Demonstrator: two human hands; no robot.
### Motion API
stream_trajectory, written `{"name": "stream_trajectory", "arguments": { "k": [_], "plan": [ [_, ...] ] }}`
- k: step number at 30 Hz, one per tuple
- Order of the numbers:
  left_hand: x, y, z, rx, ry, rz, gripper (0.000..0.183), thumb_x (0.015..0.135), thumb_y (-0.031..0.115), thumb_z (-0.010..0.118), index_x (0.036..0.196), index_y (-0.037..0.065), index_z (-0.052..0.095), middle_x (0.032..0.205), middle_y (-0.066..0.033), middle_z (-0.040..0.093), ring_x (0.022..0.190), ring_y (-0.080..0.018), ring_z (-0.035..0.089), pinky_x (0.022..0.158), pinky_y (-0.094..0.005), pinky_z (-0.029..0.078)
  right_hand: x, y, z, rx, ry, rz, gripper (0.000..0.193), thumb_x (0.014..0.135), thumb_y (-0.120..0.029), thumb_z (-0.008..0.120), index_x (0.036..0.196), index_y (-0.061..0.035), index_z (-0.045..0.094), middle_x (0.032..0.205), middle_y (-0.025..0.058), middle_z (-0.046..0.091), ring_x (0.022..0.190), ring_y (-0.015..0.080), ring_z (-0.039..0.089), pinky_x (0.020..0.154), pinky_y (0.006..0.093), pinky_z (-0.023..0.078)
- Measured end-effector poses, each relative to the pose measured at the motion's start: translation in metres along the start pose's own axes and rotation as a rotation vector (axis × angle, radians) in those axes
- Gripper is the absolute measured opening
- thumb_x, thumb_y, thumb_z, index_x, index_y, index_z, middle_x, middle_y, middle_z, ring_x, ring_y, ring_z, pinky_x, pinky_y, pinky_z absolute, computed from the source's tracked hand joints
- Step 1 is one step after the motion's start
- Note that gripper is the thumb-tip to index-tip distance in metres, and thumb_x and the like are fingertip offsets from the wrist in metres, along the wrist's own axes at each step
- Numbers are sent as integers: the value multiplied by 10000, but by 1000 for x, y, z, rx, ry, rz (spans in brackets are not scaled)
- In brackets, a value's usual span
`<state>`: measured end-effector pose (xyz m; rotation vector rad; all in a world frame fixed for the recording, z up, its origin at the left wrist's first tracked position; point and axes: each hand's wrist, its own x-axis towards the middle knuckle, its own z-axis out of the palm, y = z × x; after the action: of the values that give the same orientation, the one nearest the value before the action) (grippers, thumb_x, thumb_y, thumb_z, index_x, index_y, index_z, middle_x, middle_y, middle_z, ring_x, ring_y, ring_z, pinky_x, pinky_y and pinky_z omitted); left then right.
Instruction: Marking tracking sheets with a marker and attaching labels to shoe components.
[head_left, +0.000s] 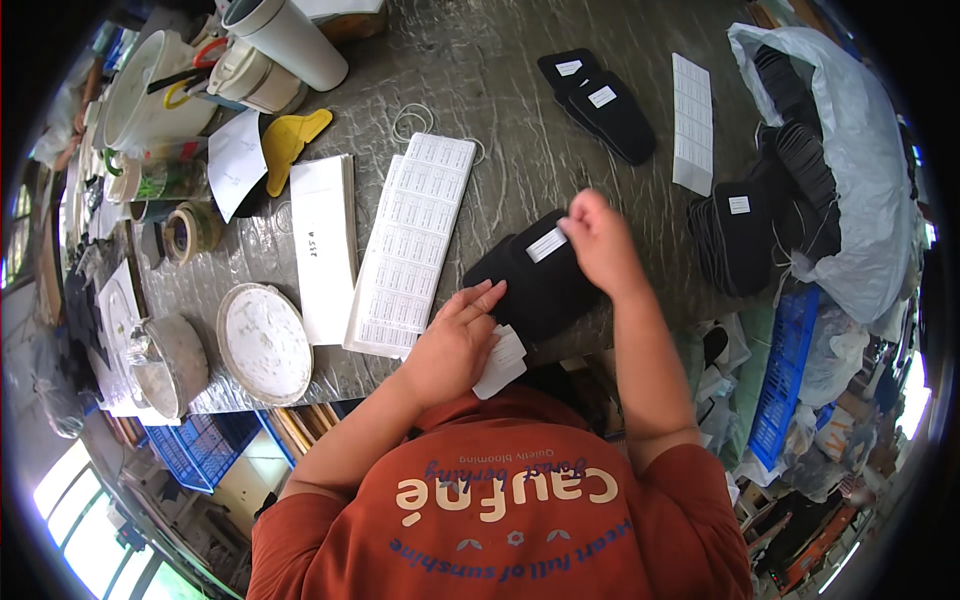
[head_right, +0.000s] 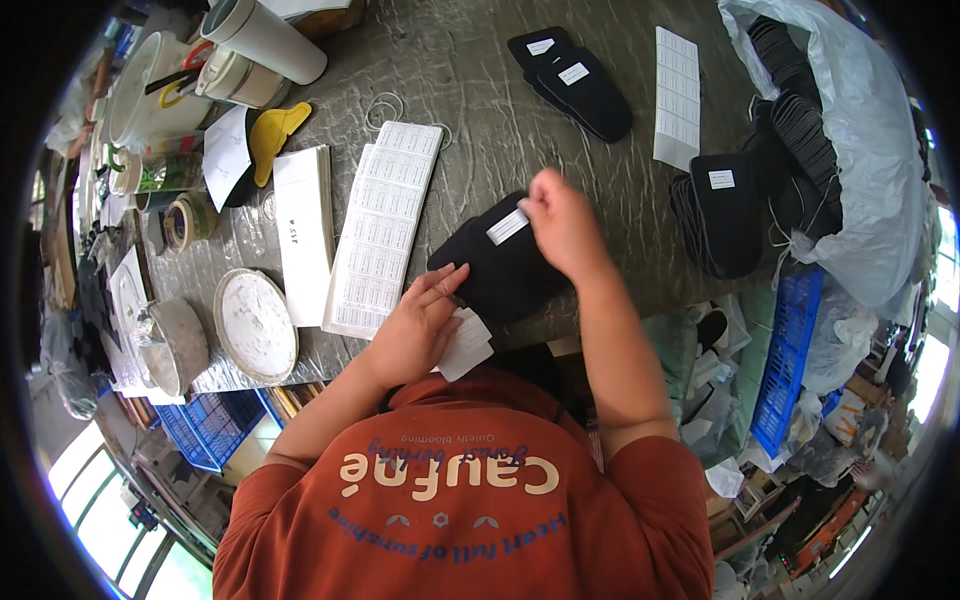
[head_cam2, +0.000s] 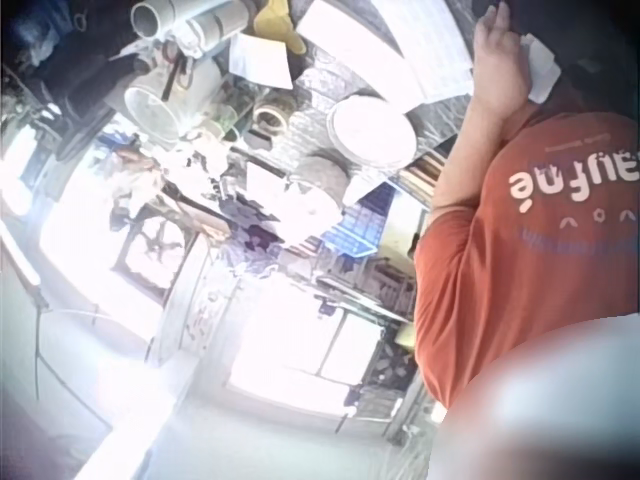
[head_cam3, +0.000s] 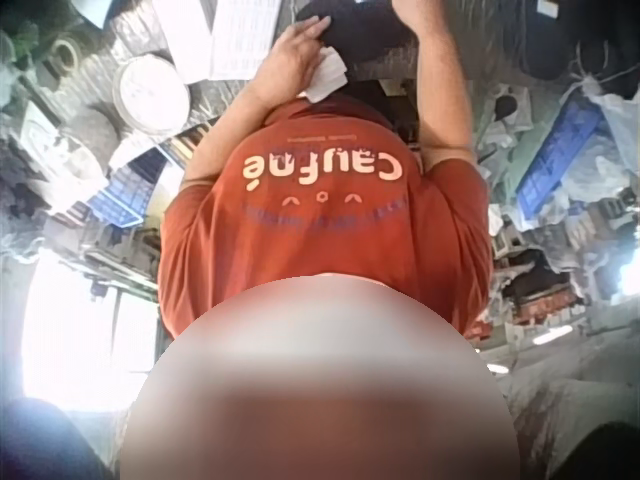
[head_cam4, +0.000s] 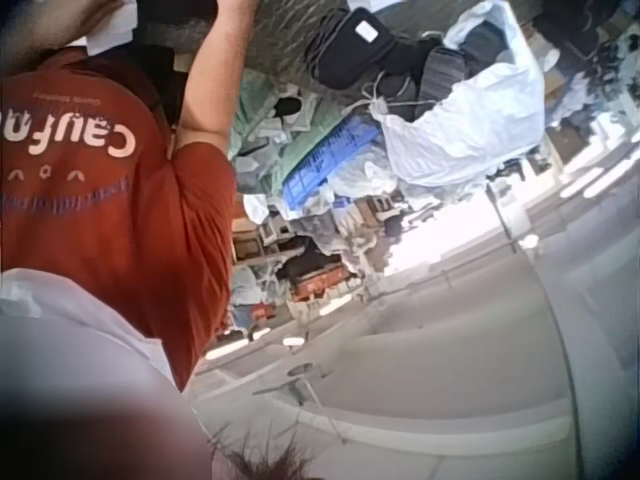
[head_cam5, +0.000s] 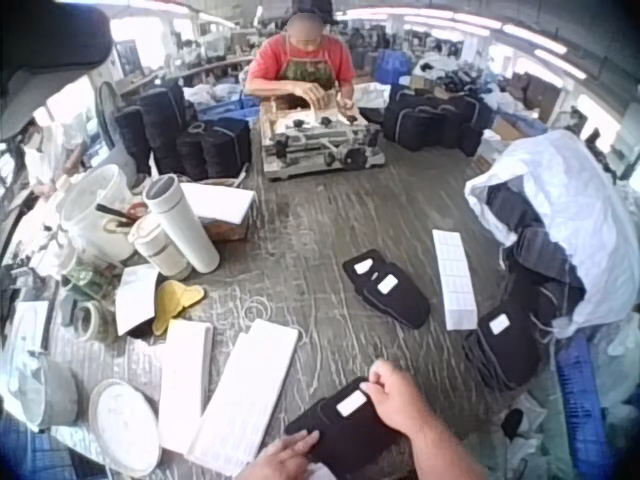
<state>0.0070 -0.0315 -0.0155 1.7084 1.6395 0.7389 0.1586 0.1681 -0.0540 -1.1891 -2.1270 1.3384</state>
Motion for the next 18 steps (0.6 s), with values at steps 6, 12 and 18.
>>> {"name": "stream_trajectory", "arguments": {
  "k": [6, 12, 18],
  "plan": [
    [-1, -4, -6, -383, 166, -262, 98, 882, 23, 553, 812, -42, 531, 1174, -207, 606, 1026, -336, 567, 887, -386, 454, -13, -30, -21, -337, 220, -287, 168, 768, -67, 701, 898, -41, 598, 923, 119, 585, 974, 302, 528, 873, 410, 413],
    [4, -1, -11, -260, 274, -306, 92, 867, 39, 574, 816, -36, 566, 933, -182, 643, 905, -334, 582, 797, -387, 473, -67, -55, 23, 201, -377, 25, 106, 781, -13, 661, 835, -15, 570, 853, 123, 575, 732, 283, 574, 672, 342, 470],
    [-6, -2, -13, -16, 188, -203, 93, 811, 44, 622, 802, -30, 565, 971, -182, 632, 931, -335, 594, 820, -410, 478, -59, -61, 23, 124, -180, -14, 99, 804, 1, 632, 838, 4, 539, 767, 145, 579, 719, 293, 587, 653, 360, 468]
  ]
}}
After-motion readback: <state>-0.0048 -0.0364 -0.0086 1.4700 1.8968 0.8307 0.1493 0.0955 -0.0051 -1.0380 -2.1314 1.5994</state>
